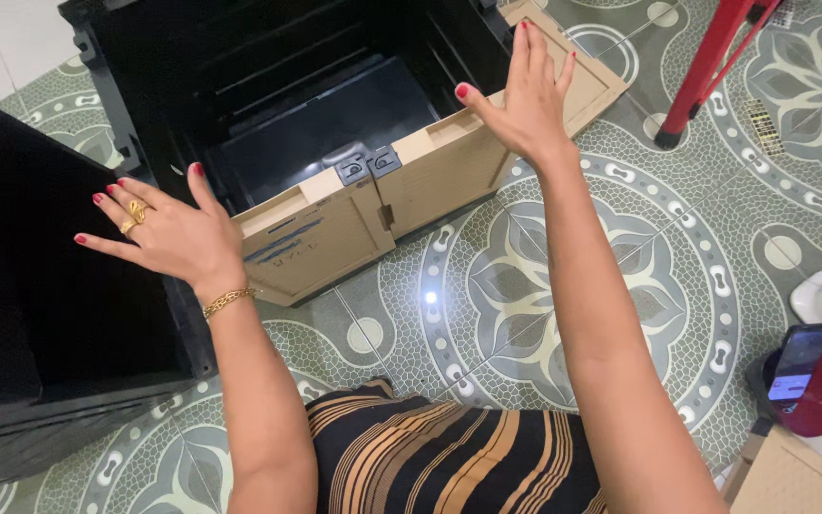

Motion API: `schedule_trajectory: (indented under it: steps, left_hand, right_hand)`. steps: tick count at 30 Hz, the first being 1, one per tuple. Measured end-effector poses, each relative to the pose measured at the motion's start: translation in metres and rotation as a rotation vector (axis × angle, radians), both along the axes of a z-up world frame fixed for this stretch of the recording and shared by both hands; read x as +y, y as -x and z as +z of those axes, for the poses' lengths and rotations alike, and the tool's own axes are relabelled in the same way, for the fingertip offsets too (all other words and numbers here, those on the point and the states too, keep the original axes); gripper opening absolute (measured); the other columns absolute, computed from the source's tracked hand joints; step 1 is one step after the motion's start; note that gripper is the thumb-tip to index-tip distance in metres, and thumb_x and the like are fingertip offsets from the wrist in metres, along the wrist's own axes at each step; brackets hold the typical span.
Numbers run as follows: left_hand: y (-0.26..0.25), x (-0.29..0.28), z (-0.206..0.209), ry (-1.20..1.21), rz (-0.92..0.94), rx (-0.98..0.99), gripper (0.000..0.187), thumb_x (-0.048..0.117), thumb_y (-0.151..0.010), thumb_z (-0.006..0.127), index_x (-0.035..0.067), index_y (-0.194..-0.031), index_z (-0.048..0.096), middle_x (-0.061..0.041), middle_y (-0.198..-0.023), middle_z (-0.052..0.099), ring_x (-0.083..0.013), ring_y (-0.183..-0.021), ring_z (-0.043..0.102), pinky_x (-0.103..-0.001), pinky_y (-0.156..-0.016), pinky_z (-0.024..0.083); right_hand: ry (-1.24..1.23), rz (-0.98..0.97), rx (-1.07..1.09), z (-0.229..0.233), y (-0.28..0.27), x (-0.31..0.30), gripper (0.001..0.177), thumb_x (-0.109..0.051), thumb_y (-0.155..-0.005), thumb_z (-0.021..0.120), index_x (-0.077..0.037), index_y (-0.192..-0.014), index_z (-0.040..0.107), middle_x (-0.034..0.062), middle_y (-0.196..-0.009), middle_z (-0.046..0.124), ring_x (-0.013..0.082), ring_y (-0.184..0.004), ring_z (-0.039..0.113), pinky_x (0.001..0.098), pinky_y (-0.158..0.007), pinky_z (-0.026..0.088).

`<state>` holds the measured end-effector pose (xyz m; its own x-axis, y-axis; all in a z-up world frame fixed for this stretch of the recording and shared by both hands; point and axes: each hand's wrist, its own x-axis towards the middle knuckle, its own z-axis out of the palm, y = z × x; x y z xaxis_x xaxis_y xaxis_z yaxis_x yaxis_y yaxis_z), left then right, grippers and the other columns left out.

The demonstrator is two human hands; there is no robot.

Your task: The person assembles a black plastic storage unit by inserting beige perforated panels into slots on the sides and front, then attaching a black lid. The person handles the panels and lid by hand, aligning and pressing them into place.

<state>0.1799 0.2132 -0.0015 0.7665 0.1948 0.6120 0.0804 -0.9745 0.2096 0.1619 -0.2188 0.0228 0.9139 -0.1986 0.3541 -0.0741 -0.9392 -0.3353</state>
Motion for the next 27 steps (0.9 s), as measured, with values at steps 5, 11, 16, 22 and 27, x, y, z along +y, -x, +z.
schedule_trajectory:
  steps: [5,11,16,22,27]
  left_hand:
    - [0.002,-0.001,0.002,0.041,0.006,-0.002,0.084,0.054,-0.111,0.049,-0.024,-0.143,0.047,-0.039,-0.145,0.052,-0.0478,-0.145,0.038,-0.069,-0.114,-0.005]
    - [0.002,0.001,0.001,0.021,0.003,0.002,0.083,0.054,-0.113,0.052,-0.023,-0.142,0.047,-0.038,-0.144,0.054,-0.0478,-0.144,0.038,-0.070,-0.113,-0.003]
    - [0.001,0.001,0.000,0.022,0.009,0.011,0.083,0.053,-0.111,0.053,-0.024,-0.142,0.047,-0.038,-0.144,0.052,-0.0467,-0.144,0.038,-0.071,-0.112,-0.005]
    - [-0.001,-0.003,0.005,0.063,0.052,0.049,0.084,0.056,-0.112,0.054,-0.023,-0.142,0.047,-0.037,-0.147,0.050,-0.0454,-0.145,0.036,-0.072,-0.112,-0.007]
    - [0.004,-0.020,0.033,0.202,0.140,0.132,0.084,0.060,-0.108,0.047,-0.016,-0.143,0.046,-0.031,-0.153,0.043,-0.0388,-0.150,0.026,-0.074,-0.107,-0.013]
  right_hand:
    - [0.019,0.017,-0.001,-0.003,0.004,0.002,0.119,-0.082,-0.095,0.055,0.007,-0.161,0.014,0.0282,-0.167,0.019,0.0412,-0.158,0.021,0.0618,-0.122,-0.007]
    - [0.034,-0.016,0.044,0.000,0.003,0.004,0.117,-0.078,-0.096,0.061,0.006,-0.162,0.012,0.0310,-0.166,0.019,0.0419,-0.157,0.020,0.0640,-0.120,-0.009]
    - [0.024,-0.016,0.058,0.002,0.008,0.005,0.112,-0.075,-0.098,0.059,0.002,-0.164,0.012,0.0270,-0.169,0.020,0.0393,-0.160,0.023,0.0640,-0.124,-0.008]
    - [0.004,0.007,0.041,0.005,0.007,0.004,0.108,-0.074,-0.101,0.055,0.001,-0.165,0.011,0.0263,-0.171,0.013,0.0407,-0.159,0.020,0.0645,-0.122,-0.009]
    - [-0.042,0.055,-0.035,-0.013,-0.003,-0.021,0.092,-0.060,-0.108,0.056,0.001,-0.165,0.018,0.0264,-0.170,0.020,0.0424,-0.160,0.017,0.0633,-0.122,-0.007]
